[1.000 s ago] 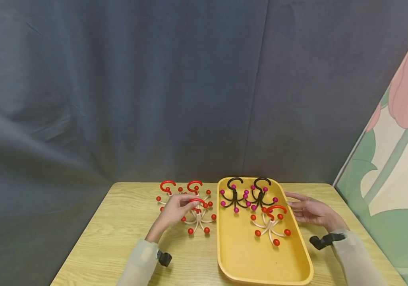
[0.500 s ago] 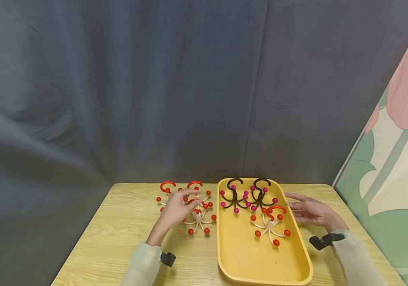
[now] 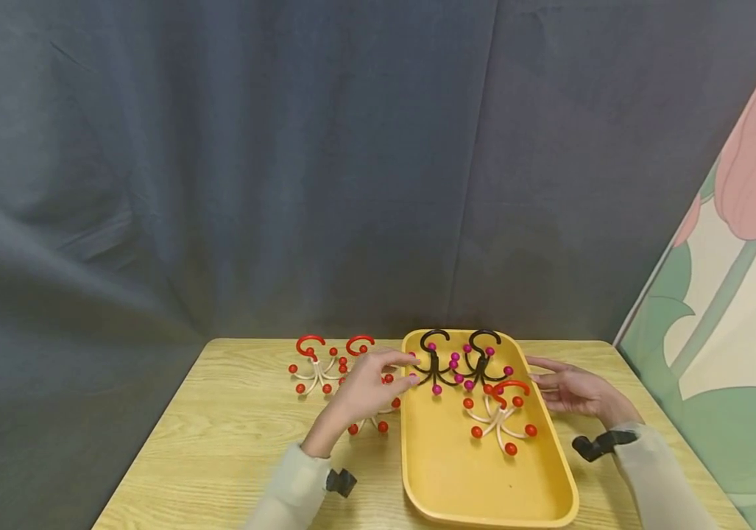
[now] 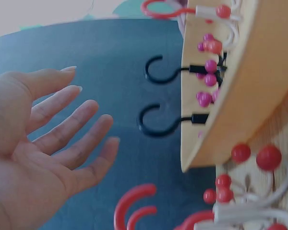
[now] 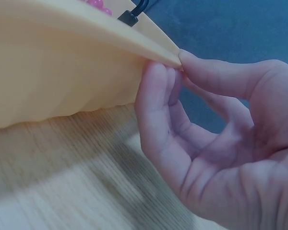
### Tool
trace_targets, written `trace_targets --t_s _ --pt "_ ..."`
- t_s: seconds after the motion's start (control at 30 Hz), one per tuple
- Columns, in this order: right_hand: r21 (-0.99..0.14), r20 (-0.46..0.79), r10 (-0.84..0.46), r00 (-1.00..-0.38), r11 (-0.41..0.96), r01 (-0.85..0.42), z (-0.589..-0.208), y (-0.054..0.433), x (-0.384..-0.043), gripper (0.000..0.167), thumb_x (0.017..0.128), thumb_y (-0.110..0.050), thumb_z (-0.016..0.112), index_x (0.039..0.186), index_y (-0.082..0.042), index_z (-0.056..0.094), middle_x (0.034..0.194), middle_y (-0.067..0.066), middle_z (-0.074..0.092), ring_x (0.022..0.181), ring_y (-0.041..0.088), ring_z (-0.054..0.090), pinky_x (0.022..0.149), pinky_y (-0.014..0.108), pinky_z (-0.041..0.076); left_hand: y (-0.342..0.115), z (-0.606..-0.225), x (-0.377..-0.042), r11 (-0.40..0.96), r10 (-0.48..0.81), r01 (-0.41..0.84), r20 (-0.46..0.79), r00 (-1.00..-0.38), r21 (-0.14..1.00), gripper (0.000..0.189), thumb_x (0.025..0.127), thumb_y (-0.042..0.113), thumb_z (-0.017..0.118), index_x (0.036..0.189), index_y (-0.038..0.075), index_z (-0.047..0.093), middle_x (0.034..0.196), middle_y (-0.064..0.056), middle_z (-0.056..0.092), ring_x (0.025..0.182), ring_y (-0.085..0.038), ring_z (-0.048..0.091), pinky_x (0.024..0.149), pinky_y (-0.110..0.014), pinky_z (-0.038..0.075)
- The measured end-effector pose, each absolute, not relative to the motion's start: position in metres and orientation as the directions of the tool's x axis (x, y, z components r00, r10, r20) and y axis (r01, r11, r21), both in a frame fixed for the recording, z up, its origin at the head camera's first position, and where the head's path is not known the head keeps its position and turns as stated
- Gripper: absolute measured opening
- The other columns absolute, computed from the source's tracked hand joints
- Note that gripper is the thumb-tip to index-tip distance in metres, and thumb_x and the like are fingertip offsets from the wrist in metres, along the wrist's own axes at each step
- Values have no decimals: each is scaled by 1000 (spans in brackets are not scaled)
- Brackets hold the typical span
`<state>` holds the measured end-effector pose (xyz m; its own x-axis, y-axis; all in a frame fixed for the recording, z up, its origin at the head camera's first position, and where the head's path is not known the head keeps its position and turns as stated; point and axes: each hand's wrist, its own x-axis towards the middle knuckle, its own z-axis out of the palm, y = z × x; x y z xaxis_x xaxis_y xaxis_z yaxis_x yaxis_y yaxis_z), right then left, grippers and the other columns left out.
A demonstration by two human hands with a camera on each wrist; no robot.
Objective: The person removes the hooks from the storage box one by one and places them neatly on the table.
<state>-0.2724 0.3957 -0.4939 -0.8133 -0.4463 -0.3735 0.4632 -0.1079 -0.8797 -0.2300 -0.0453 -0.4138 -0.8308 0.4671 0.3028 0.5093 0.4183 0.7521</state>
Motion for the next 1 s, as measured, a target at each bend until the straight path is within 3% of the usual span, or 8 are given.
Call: trace_targets --t_s 0.33,0.43,0.63,0.87,1.0 --pt "-880 -357 -483 -799 -114 462 -493 398 -275 40 112 -9 46 125 -39 70 117 2 78 102 17 77 91 36 63 -7 -410 -235 436 541 477 202 -817 763 34 99 32 75 129 16 75 127 0 77 120 -17 71 99 -34 60" --pt "-880 -358 -489 -795 -109 463 -494 398 -274 41 112 -8 46 123 -39 70 117 2 78 102 18 78 92 37 63 5 -414 -238 443 564 472 172 -808 762 35 100 34 74 129 15 75 125 -1 77 116 -17 71 96 -28 60" --pt "-876 -356 -487 -797 -124 467 -496 396 -274 42 112 -7 45 123 -39 71 117 2 79 103 18 78 92 37 63 28 -423 -245 430 593 482 164 -788 764 34 98 36 76 126 16 76 121 1 78 104 -5 70 87 -18 56" --pt "-865 -375 -460 -805 -138 482 -494 398 -274 42 112 -8 46 121 -39 72 117 2 78 105 21 78 92 38 63 54 -430 -250 383 593 454 163 -789 805 34 98 34 77 126 15 76 123 -3 77 106 -4 69 94 -18 55" --pt "-865 -374 -463 -803 -139 483 -495 398 -273 41 112 -9 47 122 -40 72 119 3 78 106 22 78 93 38 63 65 -436 -252 336 570 399 153 -807 853 37 97 33 78 129 15 75 125 1 77 114 -11 72 98 -19 55"
